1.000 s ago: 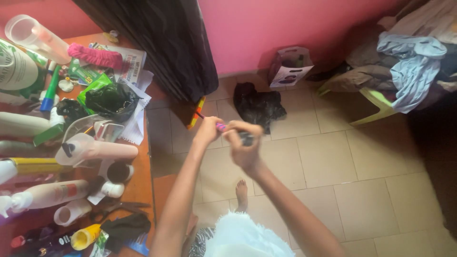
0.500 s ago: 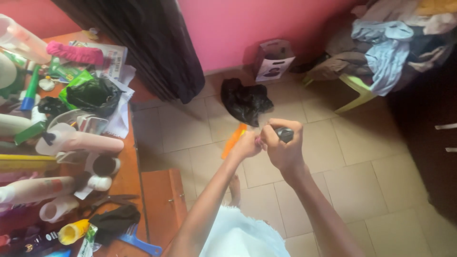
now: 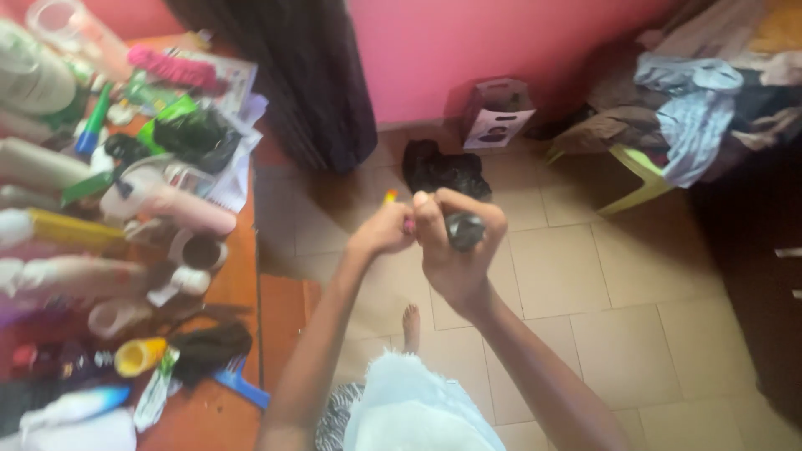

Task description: Assembling a broom by screwing the handle into the broom head.

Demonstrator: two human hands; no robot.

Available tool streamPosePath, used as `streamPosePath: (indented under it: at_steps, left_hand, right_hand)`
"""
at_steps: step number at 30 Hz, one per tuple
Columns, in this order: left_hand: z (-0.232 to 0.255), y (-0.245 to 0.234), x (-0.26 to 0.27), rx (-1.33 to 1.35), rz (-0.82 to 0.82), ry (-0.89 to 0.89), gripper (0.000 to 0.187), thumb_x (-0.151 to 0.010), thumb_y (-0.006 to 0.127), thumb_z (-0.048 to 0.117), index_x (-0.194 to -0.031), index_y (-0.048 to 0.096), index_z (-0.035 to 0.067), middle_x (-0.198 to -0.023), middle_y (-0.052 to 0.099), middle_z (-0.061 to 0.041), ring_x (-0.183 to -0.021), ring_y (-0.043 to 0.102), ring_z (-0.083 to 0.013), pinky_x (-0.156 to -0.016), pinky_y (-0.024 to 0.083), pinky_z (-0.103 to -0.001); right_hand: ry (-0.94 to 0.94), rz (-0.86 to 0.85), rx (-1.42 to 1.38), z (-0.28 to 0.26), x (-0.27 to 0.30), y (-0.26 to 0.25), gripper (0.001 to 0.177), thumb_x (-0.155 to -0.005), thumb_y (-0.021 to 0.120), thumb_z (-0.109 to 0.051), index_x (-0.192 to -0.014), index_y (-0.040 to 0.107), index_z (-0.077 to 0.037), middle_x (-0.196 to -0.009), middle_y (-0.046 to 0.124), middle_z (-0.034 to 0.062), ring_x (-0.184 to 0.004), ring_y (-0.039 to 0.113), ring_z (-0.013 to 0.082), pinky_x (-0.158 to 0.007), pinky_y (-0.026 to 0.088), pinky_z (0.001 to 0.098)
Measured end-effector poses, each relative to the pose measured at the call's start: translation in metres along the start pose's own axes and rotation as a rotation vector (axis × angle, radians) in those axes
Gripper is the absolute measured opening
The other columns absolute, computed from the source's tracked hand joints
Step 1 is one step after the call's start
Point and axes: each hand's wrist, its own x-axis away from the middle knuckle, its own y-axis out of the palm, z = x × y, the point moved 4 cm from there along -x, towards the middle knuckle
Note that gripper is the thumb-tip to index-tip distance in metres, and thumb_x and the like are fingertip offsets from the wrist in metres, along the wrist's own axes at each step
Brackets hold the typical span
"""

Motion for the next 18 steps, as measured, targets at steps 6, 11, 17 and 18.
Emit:
streamPosePath:
  at_steps: [6, 11, 17, 18]
  left_hand:
    - [-0.081, 0.012, 0.01, -0.088, 0.134, -0.119, 0.021, -0.08, 0.064, 0.008, -0.083, 0.083, 0.013, -0.079, 0.077, -0.014, -0.074, 0.075, -0.0216, -0.071, 0.058, -0.04]
    - [-0.1, 0.056, 0.015, -0.167, 0.069, -0.145, 0.017, -0.082, 0.069, 0.011, -0.087, 0.083, 0.018, -0.08, 0.078, -0.01, -0.072, 0.073, -0.0215, -0.067, 0.056, -0.04]
    - [-0.053, 0.109, 0.041, 0.11, 0.11, -0.031, 0.033, -0.083, 0.053, -0.001, -0.076, 0.082, 0.012, -0.078, 0.078, -0.011, -0.076, 0.074, -0.022, -0.07, 0.057, -0.035]
    - [-0.048, 0.118, 0.048, 0.117, 0.111, -0.033, 0.033, -0.083, 0.053, -0.001, -0.076, 0.082, 0.012, -0.078, 0.078, -0.011, -0.076, 0.074, -0.022, -0.07, 0.057, -0.035]
  right_hand:
    - [0.089, -0.069, -0.021, 0.087, 0.028, 0.018, 0.035, -0.102, 0.058, -0.004, -0.068, 0.06, 0.002, -0.061, 0.058, 0.0007, -0.059, 0.05, 0.0038, -0.051, 0.039, 0.0231]
    - [0.079, -0.058, 0.125, 0.094, 0.055, 0.005, 0.022, -0.096, 0.065, 0.001, -0.074, 0.068, 0.003, -0.066, 0.064, 0.0062, -0.06, 0.059, 0.0093, -0.054, 0.046, 0.0252]
    - [0.091, -0.13, 0.059, 0.066, 0.09, -0.016, 0.019, -0.101, 0.066, 0.004, -0.082, 0.061, 0.005, -0.072, 0.066, 0.0105, -0.063, 0.065, 0.0119, -0.057, 0.051, 0.0267]
    - [0.094, -0.135, 0.063, 0.067, 0.098, -0.019, 0.019, -0.101, 0.066, 0.004, -0.082, 0.061, 0.005, -0.072, 0.066, 0.0105, -0.063, 0.065, 0.0119, -0.057, 0.051, 0.0267]
